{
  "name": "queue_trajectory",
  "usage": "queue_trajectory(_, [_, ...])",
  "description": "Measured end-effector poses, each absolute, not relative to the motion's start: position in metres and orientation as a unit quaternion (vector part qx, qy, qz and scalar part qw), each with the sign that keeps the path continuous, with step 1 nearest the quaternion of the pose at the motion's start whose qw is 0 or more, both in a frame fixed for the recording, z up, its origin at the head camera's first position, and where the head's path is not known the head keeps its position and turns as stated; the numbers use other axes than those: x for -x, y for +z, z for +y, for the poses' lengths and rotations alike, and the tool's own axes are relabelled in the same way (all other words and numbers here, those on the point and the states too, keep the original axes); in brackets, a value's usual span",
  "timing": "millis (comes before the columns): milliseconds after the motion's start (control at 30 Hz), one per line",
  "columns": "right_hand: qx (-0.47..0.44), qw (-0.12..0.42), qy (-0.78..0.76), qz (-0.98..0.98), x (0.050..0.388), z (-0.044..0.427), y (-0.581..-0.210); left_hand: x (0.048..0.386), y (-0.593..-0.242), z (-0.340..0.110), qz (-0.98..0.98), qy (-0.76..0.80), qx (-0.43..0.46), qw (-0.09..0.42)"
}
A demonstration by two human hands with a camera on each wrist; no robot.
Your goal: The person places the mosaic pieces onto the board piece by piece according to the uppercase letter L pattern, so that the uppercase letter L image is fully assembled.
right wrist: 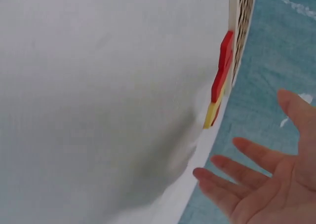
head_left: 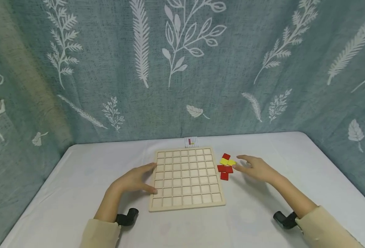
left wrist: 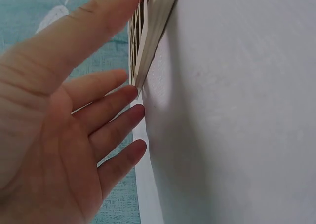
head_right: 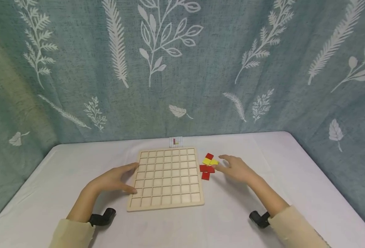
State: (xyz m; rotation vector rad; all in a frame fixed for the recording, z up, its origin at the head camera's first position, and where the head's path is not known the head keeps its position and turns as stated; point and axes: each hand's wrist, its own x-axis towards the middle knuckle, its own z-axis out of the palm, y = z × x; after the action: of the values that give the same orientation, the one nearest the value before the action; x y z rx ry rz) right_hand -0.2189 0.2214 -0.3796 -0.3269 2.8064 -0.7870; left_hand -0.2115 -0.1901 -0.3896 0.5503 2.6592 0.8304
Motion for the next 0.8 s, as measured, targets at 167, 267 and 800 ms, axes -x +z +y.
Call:
queue_trajectory(167, [0.098,0.13,-0.292,0.943,0.23,0.228,-0.38,0.212,-0.389,-0.191,0.926,0.283,-0.195,0.158])
queue_trajectory(267, [0.098,0.138,-0.308,0.936,0.24,0.233,-0.382,0.21,-0.388,-0.192,0.926,0.281,-0.193,0.162])
queue_trajectory(800, [0.107,0.098,-0.34,0.929,0.287,0.231,-0.398,0.209,-0.393,-0.193,0.92,0.302,-0.179,0.176])
